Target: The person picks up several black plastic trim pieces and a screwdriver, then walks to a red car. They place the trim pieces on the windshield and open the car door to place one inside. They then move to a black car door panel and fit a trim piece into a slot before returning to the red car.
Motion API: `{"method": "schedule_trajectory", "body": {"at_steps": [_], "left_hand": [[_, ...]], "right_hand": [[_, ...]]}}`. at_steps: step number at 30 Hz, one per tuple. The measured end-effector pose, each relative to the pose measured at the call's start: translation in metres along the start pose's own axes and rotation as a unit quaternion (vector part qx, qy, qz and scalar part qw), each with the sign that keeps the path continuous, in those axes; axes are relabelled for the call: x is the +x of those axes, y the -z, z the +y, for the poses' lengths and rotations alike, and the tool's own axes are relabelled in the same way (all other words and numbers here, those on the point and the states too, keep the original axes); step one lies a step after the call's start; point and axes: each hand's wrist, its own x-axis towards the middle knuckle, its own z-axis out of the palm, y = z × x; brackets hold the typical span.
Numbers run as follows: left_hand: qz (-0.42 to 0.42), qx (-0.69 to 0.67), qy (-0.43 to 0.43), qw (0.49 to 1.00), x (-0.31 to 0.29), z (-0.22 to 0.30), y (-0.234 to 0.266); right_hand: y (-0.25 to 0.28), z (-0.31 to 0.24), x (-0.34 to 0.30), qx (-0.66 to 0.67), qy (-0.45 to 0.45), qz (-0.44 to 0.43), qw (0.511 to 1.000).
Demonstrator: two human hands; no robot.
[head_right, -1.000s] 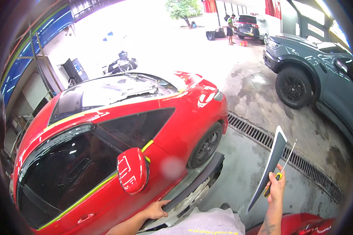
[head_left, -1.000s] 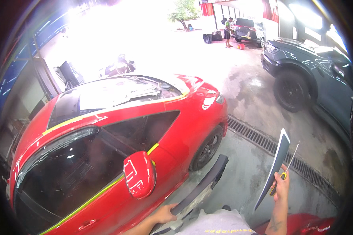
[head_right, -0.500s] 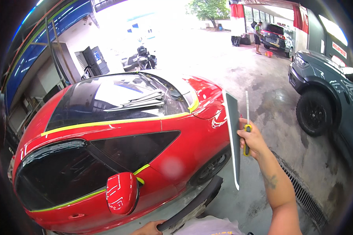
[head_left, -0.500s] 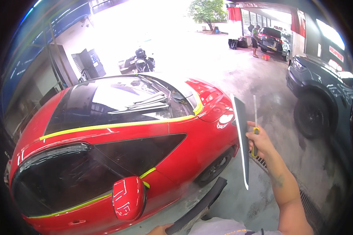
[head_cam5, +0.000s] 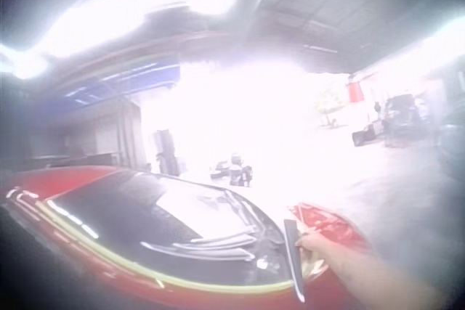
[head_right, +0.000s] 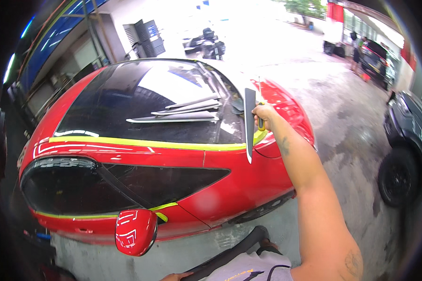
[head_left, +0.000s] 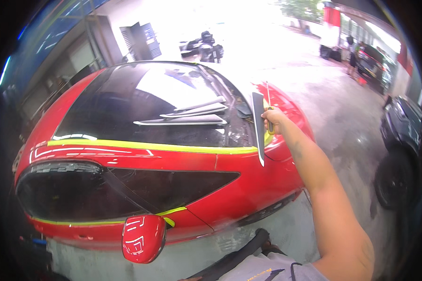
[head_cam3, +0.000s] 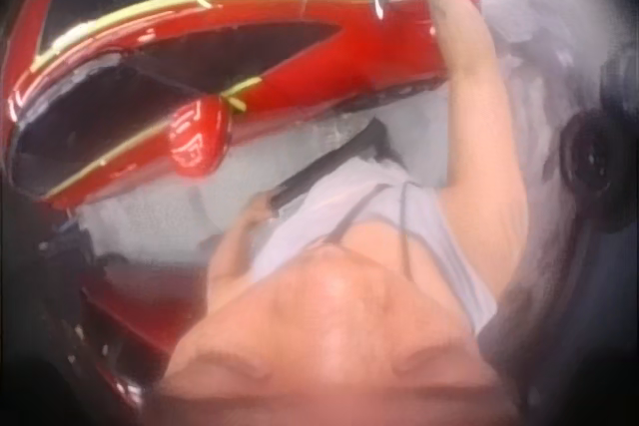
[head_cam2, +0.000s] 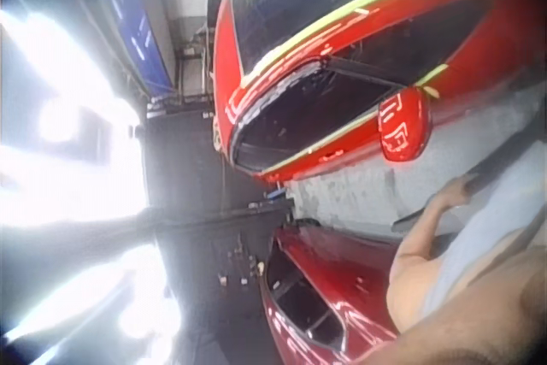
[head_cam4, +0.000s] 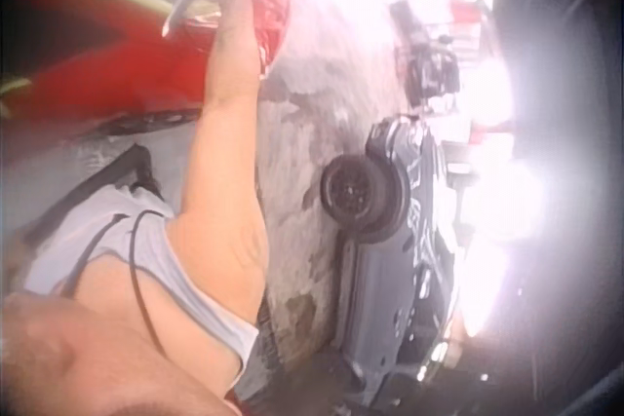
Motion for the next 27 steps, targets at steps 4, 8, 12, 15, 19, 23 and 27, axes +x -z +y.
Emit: {"method": "schedule_trajectory", "body": {"at_steps": [4, 8, 12, 15, 19, 23, 27], "left_hand": [[0.026, -0.006, 0.027, 0.999, 0.01, 0.025, -0.019], [0.042, 0.021, 0.088, 0.995, 0.001, 0.093, -0.028], [-0.037, -0.03, 0.247, 0.968, 0.013, 0.173, -0.01], [-0.028, 0.023, 0.272, 0.962, 0.021, 0.174, -0.026], [-0.005, -0.012, 0.265, 0.964, 0.031, 0.174, -0.044], [0.023, -0.053, 0.271, 0.961, 0.03, 0.181, -0.061], [0.036, -0.077, 0.259, 0.962, 0.026, 0.19, -0.065]], "right_hand": [[-0.026, 0.009, 0.097, -0.109, -0.047, -0.035, 0.992], [-0.049, 0.034, 0.144, -0.172, -0.063, -0.066, 0.981], [-0.064, 0.041, 0.167, -0.182, -0.064, -0.075, 0.978], [-0.065, 0.049, 0.19, -0.178, -0.084, -0.062, 0.978], [-0.062, 0.066, 0.22, -0.162, -0.094, -0.038, 0.982], [-0.068, 0.075, 0.227, -0.179, -0.084, -0.04, 0.979], [-0.067, 0.076, 0.226, -0.209, -0.09, -0.063, 0.972]]}}
